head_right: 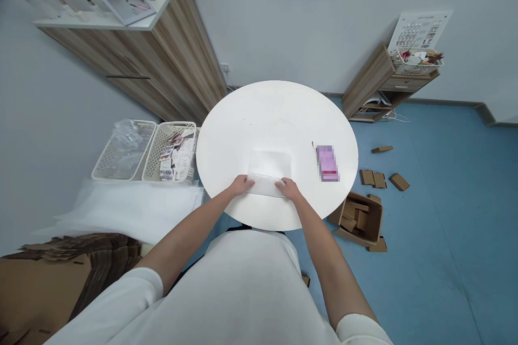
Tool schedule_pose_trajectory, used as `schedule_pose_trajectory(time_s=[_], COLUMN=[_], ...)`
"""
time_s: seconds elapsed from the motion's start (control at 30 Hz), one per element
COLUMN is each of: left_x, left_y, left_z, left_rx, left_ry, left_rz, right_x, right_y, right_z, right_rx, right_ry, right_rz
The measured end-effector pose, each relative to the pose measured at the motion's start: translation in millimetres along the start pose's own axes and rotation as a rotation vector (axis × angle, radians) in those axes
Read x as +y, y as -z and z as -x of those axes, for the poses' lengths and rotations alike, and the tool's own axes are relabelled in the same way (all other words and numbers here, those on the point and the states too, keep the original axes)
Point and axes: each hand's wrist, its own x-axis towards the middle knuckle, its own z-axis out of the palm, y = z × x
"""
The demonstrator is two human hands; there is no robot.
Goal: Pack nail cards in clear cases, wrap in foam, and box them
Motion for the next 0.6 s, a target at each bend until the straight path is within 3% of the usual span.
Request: schedule_pose_trajectory(time_s=[0.2, 0.6], left_x=[3, 13], left_y=[-5.2, -8.6], left_z=[0, 7], left_rx=[0.084, 0.11], left_ry=[0.058, 0.123], left_rz=[-0.068, -0.254], right_x=[7, 19], right_y=[-7, -3], right_z=[-3, -1], right_rx=[0.255, 0.445], right_ry=[-0.04, -0.096], right_rz=[0.012, 0.002])
